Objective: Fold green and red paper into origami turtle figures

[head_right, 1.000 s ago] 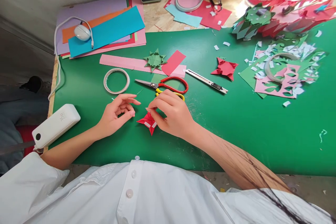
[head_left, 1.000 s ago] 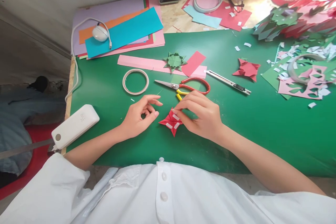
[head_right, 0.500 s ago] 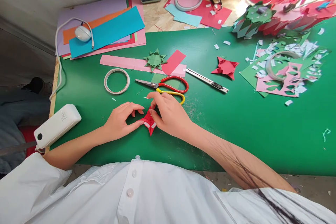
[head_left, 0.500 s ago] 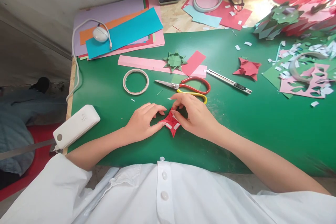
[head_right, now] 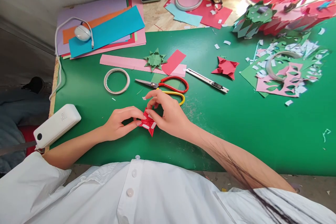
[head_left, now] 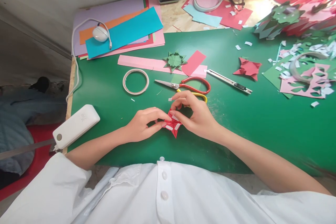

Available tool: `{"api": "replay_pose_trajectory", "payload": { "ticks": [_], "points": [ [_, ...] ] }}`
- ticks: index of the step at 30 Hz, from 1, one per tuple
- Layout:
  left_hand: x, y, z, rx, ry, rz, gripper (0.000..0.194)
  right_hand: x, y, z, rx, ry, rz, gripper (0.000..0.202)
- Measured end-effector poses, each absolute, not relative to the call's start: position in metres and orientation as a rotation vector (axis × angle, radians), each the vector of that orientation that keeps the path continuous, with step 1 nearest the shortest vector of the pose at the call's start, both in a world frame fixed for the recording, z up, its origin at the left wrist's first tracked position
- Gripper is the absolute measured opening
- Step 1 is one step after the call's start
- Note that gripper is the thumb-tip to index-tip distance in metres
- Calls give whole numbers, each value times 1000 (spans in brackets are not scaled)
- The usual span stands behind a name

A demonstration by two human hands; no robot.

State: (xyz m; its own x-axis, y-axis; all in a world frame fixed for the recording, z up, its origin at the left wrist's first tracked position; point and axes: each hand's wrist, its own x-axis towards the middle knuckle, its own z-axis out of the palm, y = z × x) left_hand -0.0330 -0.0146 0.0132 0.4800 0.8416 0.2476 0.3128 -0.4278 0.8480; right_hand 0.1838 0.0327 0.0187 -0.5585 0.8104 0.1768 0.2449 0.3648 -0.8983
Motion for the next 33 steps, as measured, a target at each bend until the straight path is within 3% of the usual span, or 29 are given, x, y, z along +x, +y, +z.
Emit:
{"api": "replay_pose_trajectory", "payload": {
  "ticks": [16, 22, 25, 33],
  "points": [
    [-25, -20, 16, 1445, 1013, 829, 16, 176, 24, 17, -894, -1987, 947, 24],
    [-24, -21, 14, 1346, 1056, 941, 23, 180, 27, 24, -940, -1949, 624, 11],
    [-24, -23, 12, 1381, 1153, 1039, 29, 180, 23, 27, -1004, -1996, 545, 3],
    [-21, -26, 10, 1677, 1168, 1161, 37, 170, 12, 21, -1098, -2036, 561, 7]
  ]
}}
